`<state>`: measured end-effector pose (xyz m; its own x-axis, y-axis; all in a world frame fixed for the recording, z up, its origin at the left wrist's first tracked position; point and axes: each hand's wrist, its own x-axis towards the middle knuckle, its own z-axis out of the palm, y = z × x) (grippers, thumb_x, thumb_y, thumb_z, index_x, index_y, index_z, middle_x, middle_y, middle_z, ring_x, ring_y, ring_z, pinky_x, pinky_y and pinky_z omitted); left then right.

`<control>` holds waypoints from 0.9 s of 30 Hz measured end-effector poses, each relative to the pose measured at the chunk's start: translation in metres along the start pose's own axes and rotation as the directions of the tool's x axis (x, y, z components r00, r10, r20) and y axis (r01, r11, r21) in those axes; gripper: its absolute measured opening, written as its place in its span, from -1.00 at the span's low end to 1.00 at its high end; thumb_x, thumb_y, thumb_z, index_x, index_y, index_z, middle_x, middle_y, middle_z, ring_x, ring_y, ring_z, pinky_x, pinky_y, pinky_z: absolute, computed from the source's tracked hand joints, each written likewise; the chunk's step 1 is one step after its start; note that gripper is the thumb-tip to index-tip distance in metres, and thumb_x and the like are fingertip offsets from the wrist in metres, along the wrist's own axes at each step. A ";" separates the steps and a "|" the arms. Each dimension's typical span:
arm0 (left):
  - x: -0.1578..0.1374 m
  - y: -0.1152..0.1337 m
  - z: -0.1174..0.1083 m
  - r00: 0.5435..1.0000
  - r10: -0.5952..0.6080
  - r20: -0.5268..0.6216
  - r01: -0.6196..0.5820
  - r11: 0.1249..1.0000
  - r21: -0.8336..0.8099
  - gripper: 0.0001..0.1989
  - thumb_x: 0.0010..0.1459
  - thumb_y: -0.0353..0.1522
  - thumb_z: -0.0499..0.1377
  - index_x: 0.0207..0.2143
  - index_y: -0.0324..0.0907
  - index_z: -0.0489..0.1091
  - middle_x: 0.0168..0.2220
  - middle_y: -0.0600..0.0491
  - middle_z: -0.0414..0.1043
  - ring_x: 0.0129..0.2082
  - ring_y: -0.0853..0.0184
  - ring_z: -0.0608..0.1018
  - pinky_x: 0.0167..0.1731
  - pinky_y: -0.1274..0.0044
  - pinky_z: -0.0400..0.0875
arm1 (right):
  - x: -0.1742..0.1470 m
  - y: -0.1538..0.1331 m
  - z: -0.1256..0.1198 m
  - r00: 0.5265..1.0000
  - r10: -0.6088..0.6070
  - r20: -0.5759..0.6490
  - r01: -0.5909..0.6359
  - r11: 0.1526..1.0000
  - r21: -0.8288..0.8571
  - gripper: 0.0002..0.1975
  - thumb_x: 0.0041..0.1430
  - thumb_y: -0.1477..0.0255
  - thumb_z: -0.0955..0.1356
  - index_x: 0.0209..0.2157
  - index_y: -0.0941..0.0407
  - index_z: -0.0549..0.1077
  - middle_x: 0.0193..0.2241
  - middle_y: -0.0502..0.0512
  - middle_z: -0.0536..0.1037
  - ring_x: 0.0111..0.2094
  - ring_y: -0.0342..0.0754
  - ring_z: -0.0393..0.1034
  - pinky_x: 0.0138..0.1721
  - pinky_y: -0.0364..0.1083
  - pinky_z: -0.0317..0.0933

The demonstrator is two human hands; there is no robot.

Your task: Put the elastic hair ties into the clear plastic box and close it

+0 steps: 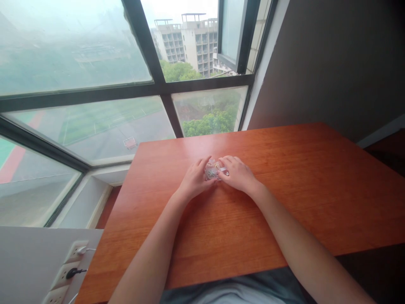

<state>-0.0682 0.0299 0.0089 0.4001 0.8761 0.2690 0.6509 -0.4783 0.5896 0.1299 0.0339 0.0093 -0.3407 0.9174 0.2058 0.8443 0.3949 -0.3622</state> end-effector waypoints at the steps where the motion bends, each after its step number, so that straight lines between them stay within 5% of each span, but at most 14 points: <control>1: 0.000 -0.001 -0.001 1.000 -0.002 -0.001 0.002 1.000 0.005 -0.22 0.00 -0.26 0.31 0.26 -0.13 0.11 0.13 -0.15 0.30 0.10 0.08 0.40 0.10 0.26 0.31 | 0.000 0.000 0.000 1.000 -0.004 0.001 0.004 1.000 0.004 -0.62 0.22 0.23 0.30 0.01 0.09 0.41 0.00 0.18 0.46 0.01 0.09 0.27 0.06 0.00 0.15; 8: 0.000 -0.009 -0.003 1.000 -0.003 -0.025 0.003 1.000 -0.024 -0.21 -0.03 -0.31 0.32 0.25 -0.12 0.12 0.11 -0.12 0.30 0.09 0.09 0.40 0.10 0.26 0.31 | -0.001 -0.002 0.000 1.000 -0.024 -0.006 0.024 1.000 0.014 -0.63 0.24 0.24 0.29 0.01 0.10 0.41 -0.02 0.18 0.46 0.01 0.08 0.26 0.06 -0.01 0.15; 18: -0.002 -0.004 -0.009 0.999 -0.039 -0.009 0.034 0.955 -0.294 -0.22 -0.04 -0.40 0.30 0.25 -0.06 0.13 0.16 -0.11 0.20 0.08 0.17 0.39 -0.07 0.40 0.47 | -0.002 -0.006 -0.001 0.999 -0.050 0.023 0.050 0.999 -0.003 -0.66 0.25 0.26 0.28 0.00 0.10 0.41 -0.03 0.18 0.44 0.00 0.06 0.24 0.05 -0.02 0.15; 22: -0.003 -0.015 -0.024 0.997 -0.075 -0.023 0.067 0.965 -0.253 -0.26 -0.02 -0.40 0.27 0.23 -0.04 0.15 0.18 -0.08 0.16 0.08 0.21 0.39 -0.06 0.42 0.46 | -0.003 -0.006 -0.002 0.997 -0.068 0.047 0.070 0.997 -0.037 -0.66 0.23 0.30 0.28 0.00 0.10 0.42 0.01 0.18 0.43 0.03 0.07 0.22 0.06 -0.01 0.16; 27: -0.005 -0.036 -0.052 0.965 -0.193 -0.176 0.172 0.977 -0.126 -0.35 -0.04 -0.34 0.27 0.14 -0.11 0.21 0.13 -0.08 0.22 0.10 0.16 0.38 0.00 0.34 0.42 | -0.003 -0.005 -0.002 0.995 -0.060 0.084 0.065 0.996 -0.054 -0.65 0.19 0.29 0.31 -0.01 0.09 0.42 0.06 0.18 0.40 0.06 0.09 0.20 0.05 0.00 0.18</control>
<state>-0.1272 0.0460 0.0257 0.1473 0.9487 0.2796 0.6236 -0.3085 0.7183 0.1277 0.0291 0.0123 -0.4242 0.8930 0.1502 0.8416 0.4501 -0.2987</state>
